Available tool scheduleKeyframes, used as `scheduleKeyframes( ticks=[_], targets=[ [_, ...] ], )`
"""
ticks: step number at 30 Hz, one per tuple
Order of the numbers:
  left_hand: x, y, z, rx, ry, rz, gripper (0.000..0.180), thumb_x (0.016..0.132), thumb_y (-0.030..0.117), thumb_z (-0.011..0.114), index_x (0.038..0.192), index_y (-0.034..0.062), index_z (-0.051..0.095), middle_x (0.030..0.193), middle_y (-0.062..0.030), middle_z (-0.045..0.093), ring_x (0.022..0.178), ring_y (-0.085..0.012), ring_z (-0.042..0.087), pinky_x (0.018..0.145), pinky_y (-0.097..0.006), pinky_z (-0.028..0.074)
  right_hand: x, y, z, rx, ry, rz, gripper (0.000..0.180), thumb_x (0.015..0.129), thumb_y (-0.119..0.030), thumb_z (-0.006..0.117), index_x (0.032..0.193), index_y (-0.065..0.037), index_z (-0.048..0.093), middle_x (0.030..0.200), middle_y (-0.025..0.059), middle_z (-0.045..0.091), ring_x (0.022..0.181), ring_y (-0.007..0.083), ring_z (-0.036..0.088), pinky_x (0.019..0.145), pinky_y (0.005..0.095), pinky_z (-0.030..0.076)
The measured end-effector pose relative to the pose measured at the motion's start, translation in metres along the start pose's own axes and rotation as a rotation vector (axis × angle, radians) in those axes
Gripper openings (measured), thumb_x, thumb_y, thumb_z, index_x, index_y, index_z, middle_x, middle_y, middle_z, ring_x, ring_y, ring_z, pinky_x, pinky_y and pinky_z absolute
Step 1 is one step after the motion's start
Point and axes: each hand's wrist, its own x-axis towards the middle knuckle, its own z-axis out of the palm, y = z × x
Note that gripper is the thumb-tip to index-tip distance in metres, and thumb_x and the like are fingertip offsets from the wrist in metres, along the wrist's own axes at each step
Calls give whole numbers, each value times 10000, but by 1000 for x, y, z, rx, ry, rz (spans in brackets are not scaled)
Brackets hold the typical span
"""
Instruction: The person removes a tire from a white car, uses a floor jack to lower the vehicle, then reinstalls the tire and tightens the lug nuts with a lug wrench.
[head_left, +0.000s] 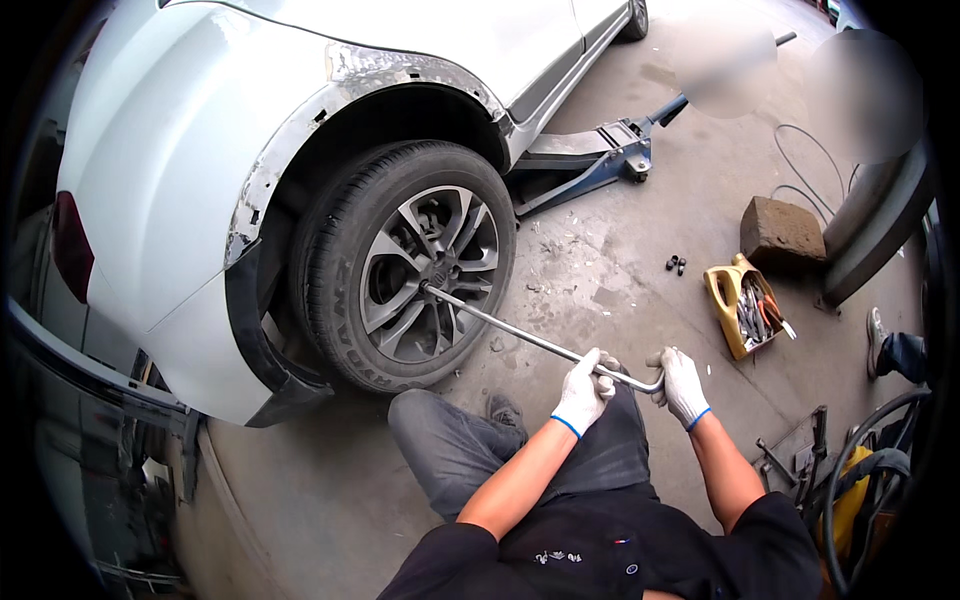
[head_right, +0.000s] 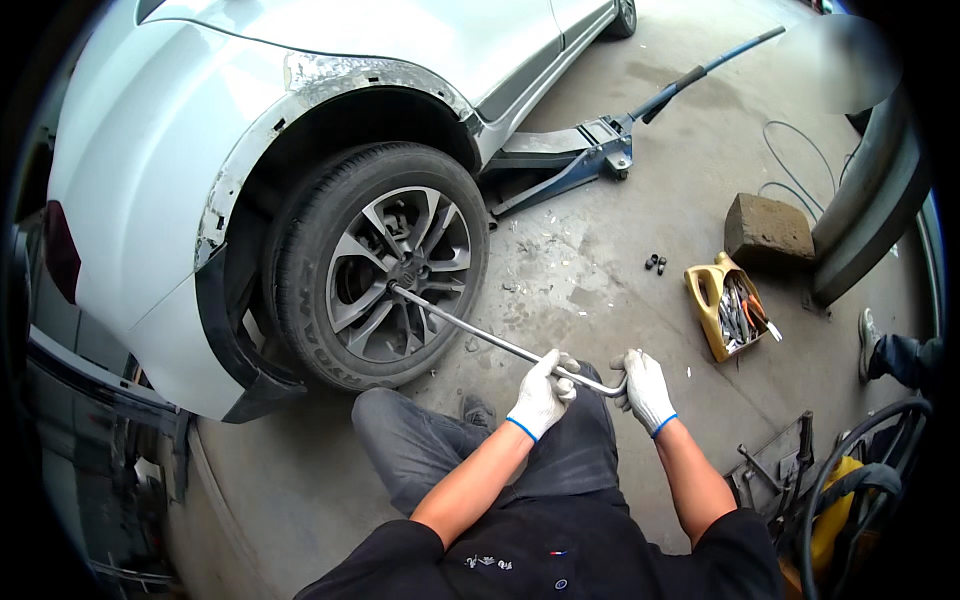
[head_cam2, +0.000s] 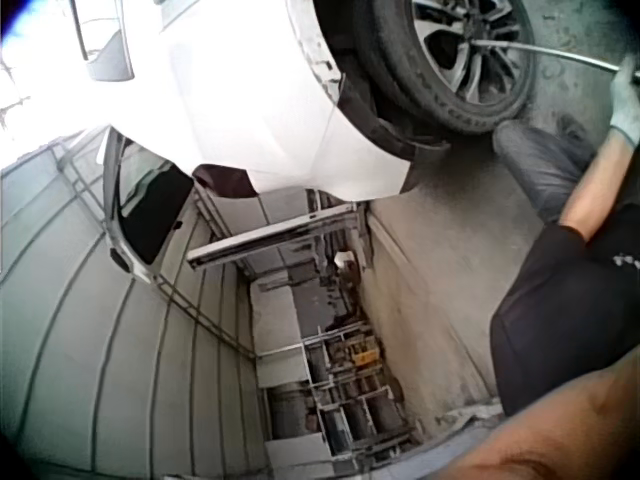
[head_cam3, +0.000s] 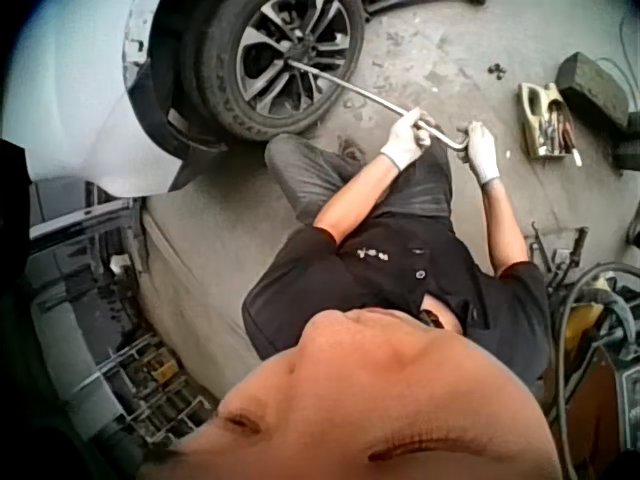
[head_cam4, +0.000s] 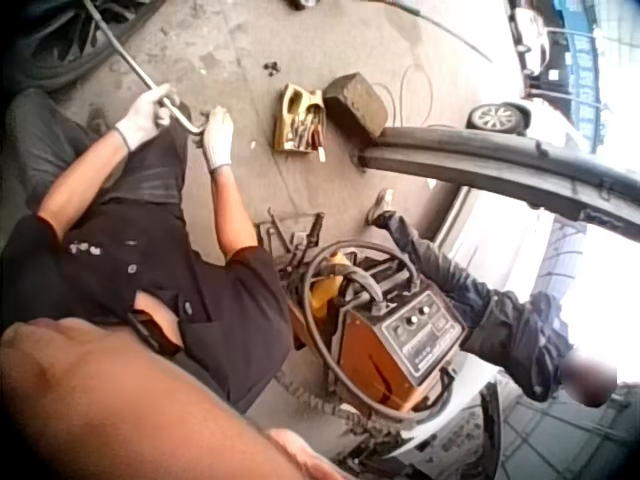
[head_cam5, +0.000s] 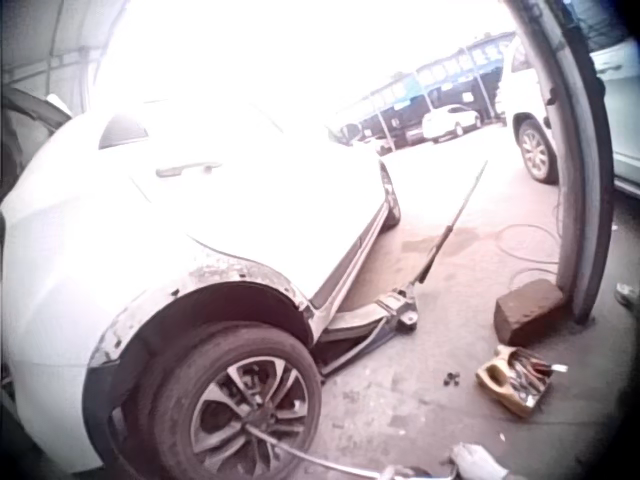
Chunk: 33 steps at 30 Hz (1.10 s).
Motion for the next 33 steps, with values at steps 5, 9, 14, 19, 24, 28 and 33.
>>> scheduleKeyframes(
  ticks=[5,9,14,19,24,28,33],
  targets=[
    [0,4,4,-22,-30,0,202,1011,291,531,996,93,572,877,-103,642,508,-139,477,456,-282,355,-2,-28,-10,-669,80,-760,390,810,-257,657,1138,-51,611,896,142,628,919,289,643,836,445,496],
    [3,4,12,-36,-42,11,189,999,290,557,1007,102,571,883,-103,658,503,-130,526,435,-268,361,19,-21,-13,-1061,-75,-1185,287,642,-246,760,876,-114,659,840,89,635,844,277,591,871,487,428],
    [8,12,13,-15,-12,31,218,994,307,564,983,91,591,815,-98,671,430,-128,490,387,-265,345,29,9,9,-811,-11,-734,131,748,-193,724,664,-120,654,625,98,606,666,312,580,657,429,462],
    [27,80,-13,105,215,260,264,996,371,546,912,123,584,727,-42,612,406,-94,399,360,-251,276,18,35,20,-602,37,-640,90,748,-166,729,703,-110,674,672,112,631,675,329,614,622,430,500],
    [23,76,-24,114,243,275,253,992,357,565,925,115,595,727,-61,631,397,-92,399,346,-253,281,11,35,2,-693,37,-691,63,758,-149,675,760,-103,718,701,109,649,736,323,600,678,419,495],
    [20,32,-28,116,180,189,254,1002,342,549,971,95,594,742,-81,638,411,-99,430,361,-254,310,-15,59,-20,-795,24,-579,83,757,-149,662,766,-103,730,717,113,655,742,330,590,691,425,488],
    [34,23,-46,116,178,155,252,1010,344,533,990,97,576,752,-81,635,424,-97,441,380,-249,321,-13,75,-16,-805,-14,-549,91,763,-154,656,770,-101,730,732,114,658,758,332,590,712,429,484]
  ],
)
